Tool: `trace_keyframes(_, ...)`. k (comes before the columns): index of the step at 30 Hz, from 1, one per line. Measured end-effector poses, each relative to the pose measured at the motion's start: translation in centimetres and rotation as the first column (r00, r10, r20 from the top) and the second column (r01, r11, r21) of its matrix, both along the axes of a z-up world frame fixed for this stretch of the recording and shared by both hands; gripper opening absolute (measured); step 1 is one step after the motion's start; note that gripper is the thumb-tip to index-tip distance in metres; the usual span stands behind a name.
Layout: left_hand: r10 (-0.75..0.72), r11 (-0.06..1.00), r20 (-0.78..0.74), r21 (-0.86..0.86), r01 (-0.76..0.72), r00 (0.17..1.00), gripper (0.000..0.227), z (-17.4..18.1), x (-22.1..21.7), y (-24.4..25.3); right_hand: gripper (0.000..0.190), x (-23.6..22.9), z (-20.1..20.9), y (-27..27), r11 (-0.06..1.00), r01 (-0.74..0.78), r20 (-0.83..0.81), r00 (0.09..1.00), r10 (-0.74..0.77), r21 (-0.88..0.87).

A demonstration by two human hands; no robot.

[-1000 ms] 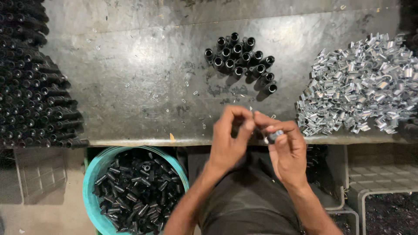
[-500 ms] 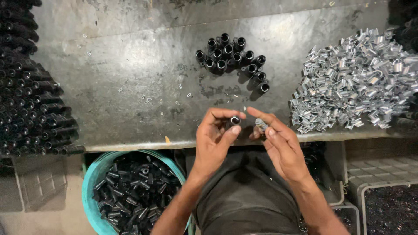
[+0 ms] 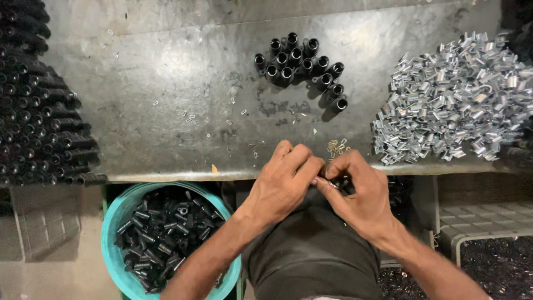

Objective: The person repeatedly picks up small metal clips and black cylindrical components from a metal table, inserts the clips into the cylinders, and places the assembled units into a teal basket. The person handles items one at a time and maintains a steady assembly rhythm throughout the clip.

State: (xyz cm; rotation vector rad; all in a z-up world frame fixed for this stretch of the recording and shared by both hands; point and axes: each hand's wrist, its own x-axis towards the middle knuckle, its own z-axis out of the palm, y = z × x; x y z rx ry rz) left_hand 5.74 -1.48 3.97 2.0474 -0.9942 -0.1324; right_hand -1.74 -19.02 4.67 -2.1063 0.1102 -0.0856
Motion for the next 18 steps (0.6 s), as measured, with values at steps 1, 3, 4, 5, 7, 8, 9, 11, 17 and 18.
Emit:
trace_keyframes(1,-0.015,1.0,-0.058,0.018,0.017,0.998,0.032,0.2,-0.2,0.2,0.024,0.1,-0.2,0.1,0.99,-0.069,0.115,0.99,0.084,-0.122)
trace_keyframes(3,-0.008,0.995,-0.125,0.097,0.02,0.992,0.033,0.8,-0.6,0.7,0.023,0.1,-0.8,0.4,0.966,-0.165,0.177,0.963,0.202,-0.2)
trace_keyframes(4,0.016,0.989,-0.126,0.15,0.004,0.992,0.033,1.2,-0.8,0.6,0.023,0.0,-1.1,0.4,0.965,-0.206,0.141,0.963,0.229,-0.16)
trace_keyframes(5,0.039,0.979,-0.126,0.204,-0.012,0.991,0.033,1.8,-1.0,0.5,0.023,-0.1,-1.5,0.3,0.962,-0.246,0.105,0.96,0.258,-0.119)
trace_keyframes(7,0.127,0.962,-0.118,0.257,-0.094,0.985,0.04,3.2,-0.8,0.3,0.022,1.0,-3.0,0.6,0.903,-0.118,-0.079,0.983,0.164,0.412)
trace_keyframes(8,0.182,0.946,-0.128,0.293,-0.138,0.975,0.044,4.1,-1.3,0.5,0.022,0.8,-3.7,0.9,0.77,-0.005,-0.198,0.965,0.17,0.638)
trace_keyframes(9,0.138,0.975,-0.254,0.202,-0.087,0.957,0.052,4.7,-1.4,1.3,0.019,0.4,-4.4,1.0,0.751,0.011,-0.242,0.95,0.199,0.66)
trace_keyframes(11,-0.002,1.0,-0.481,-0.006,-0.001,0.877,0.07,5.4,-1.4,4.1,0.019,-0.7,-5.8,0.6,0.716,0.063,-0.332,0.912,0.242,0.695)
trace_keyframes(17,0.318,0.575,-0.238,0.818,0.013,0.917,0.023,-2.6,-2.7,15.8,0.014,-7.9,-7.5,-6.8,0.744,-0.083,-0.096,0.976,0.195,0.663)
trace_keyframes(18,0.372,0.463,-0.107,0.882,-0.084,0.922,0.025,-5.6,-3.1,16.6,0.015,-9.1,-7.6,-8.3,0.712,-0.057,-0.087,0.982,0.165,0.7)
